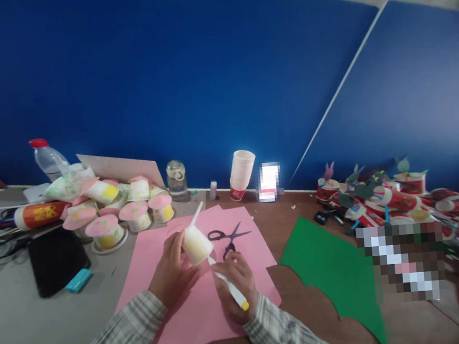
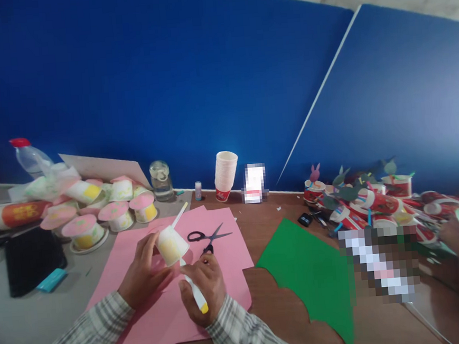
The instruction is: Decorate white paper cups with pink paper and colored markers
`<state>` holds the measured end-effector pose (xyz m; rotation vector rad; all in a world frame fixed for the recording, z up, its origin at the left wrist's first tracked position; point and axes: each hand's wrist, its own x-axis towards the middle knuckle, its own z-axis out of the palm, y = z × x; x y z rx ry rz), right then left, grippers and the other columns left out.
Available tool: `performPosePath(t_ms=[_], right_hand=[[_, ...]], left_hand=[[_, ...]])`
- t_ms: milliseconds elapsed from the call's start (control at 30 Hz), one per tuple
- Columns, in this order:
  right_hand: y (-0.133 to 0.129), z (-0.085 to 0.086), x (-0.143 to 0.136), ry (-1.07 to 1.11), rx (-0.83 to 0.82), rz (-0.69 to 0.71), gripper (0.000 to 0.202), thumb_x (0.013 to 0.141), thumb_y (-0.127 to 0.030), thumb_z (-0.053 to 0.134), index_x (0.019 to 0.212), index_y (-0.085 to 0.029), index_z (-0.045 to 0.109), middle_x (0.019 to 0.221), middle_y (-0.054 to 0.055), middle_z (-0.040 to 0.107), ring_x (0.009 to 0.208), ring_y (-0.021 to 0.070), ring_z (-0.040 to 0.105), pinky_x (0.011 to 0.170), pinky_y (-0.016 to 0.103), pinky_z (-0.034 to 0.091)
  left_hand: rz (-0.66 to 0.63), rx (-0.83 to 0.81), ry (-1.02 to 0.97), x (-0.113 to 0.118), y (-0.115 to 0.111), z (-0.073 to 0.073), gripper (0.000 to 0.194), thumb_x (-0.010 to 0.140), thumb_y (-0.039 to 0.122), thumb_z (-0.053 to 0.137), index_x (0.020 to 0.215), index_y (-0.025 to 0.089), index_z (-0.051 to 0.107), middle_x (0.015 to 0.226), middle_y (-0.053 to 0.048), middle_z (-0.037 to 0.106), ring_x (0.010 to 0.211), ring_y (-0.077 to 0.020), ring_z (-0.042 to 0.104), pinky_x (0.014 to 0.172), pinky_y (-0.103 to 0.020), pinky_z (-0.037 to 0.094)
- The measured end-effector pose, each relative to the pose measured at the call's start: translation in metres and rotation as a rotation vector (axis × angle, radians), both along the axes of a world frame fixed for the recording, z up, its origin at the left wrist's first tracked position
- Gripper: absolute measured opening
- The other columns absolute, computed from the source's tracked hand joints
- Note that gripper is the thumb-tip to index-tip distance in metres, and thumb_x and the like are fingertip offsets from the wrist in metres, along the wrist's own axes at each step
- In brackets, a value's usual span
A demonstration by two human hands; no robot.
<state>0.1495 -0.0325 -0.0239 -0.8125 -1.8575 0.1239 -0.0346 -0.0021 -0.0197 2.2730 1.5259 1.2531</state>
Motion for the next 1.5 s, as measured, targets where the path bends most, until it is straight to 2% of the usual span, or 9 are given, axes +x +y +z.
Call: performPosePath(t_ms=[167, 400, 800, 900, 1033, 1200, 1500], right_hand=[[-0.0007, 0.0002, 0.0004, 0.053, -0.006, 0.028, 0.029, 0.075, -0.015, 0.055, 0.101, -0.027, 0.060, 0.070, 0.000, 0.067, 0.061, 0.0208, 0.057, 0.064, 0.042, 0.050], [-0.0007, -0.0015, 0.0004, 0.054, -0.012, 0.027, 0.027, 0.074, -0.014, 0.056, 0.098, -0.025, 0.062, 0.069, 0.000, 0.066, 0.062, 0.0209, 0.055, 0.063, 0.041, 0.050], [0.0013, -0.0017, 0.0000, 0.037, -0.037, -0.014, 0.023, 0.075, -0.015, 0.056, 0.095, -0.023, 0.063, 0.066, 0.001, 0.064, 0.065, 0.0210, 0.055, 0.065, 0.040, 0.050], [0.0010, -0.0030, -0.0008, 0.031, -0.029, -0.010, 0.022, 0.074, -0.015, 0.056, 0.094, -0.023, 0.063, 0.067, 0.000, 0.065, 0.064, 0.0210, 0.055, 0.063, 0.038, 0.050], [-0.0019, -0.0029, -0.0037, -0.025, -0.019, 0.034, 0.026, 0.073, -0.013, 0.057, 0.097, -0.023, 0.061, 0.072, 0.000, 0.069, 0.058, 0.0178, 0.057, 0.068, 0.039, 0.050], [-0.0040, -0.0003, -0.0053, -0.064, -0.011, 0.085, 0.027, 0.073, -0.012, 0.056, 0.098, -0.021, 0.059, 0.076, 0.000, 0.071, 0.057, 0.0169, 0.059, 0.071, 0.040, 0.049], [0.0014, 0.0014, 0.0025, 0.074, -0.053, -0.023, 0.024, 0.075, -0.016, 0.054, 0.096, -0.023, 0.064, 0.071, 0.001, 0.067, 0.066, 0.0209, 0.056, 0.064, 0.039, 0.050]], left_hand=[[0.010, -0.053, -0.014, -0.0012, -0.0017, 0.0018, 0.094, 0.055, 0.034, 0.071, 0.128, 0.028, 0.013, 0.118, -0.009, 0.038, 0.112, -0.0306, 0.038, 0.091, -0.052, 0.044], [0.006, -0.070, -0.021, -0.0006, -0.0032, 0.0040, 0.092, 0.056, 0.032, 0.071, 0.128, 0.022, 0.016, 0.119, -0.010, 0.037, 0.112, -0.0280, 0.038, 0.091, -0.046, 0.046], [-0.009, -0.078, -0.016, -0.0024, -0.0036, 0.0022, 0.091, 0.059, 0.046, 0.068, 0.129, 0.025, 0.014, 0.119, -0.010, 0.037, 0.111, -0.0293, 0.038, 0.088, -0.049, 0.047], [-0.006, -0.076, -0.015, -0.0015, -0.0037, 0.0018, 0.090, 0.060, 0.045, 0.067, 0.129, 0.024, 0.013, 0.120, -0.010, 0.036, 0.111, -0.0289, 0.039, 0.088, -0.048, 0.047], [0.004, -0.082, -0.018, -0.0002, -0.0043, 0.0021, 0.088, 0.060, 0.040, 0.067, 0.129, 0.023, 0.014, 0.119, -0.010, 0.037, 0.109, -0.0273, 0.040, 0.088, -0.046, 0.047], [0.004, -0.071, -0.015, -0.0008, -0.0041, 0.0022, 0.087, 0.061, 0.043, 0.066, 0.129, 0.023, 0.015, 0.117, -0.010, 0.038, 0.107, -0.0275, 0.042, 0.086, -0.047, 0.048], [-0.009, -0.061, -0.002, -0.0033, -0.0022, -0.0005, 0.090, 0.061, 0.047, 0.065, 0.129, 0.026, 0.012, 0.121, -0.011, 0.036, 0.111, -0.0285, 0.039, 0.087, -0.049, 0.048]])
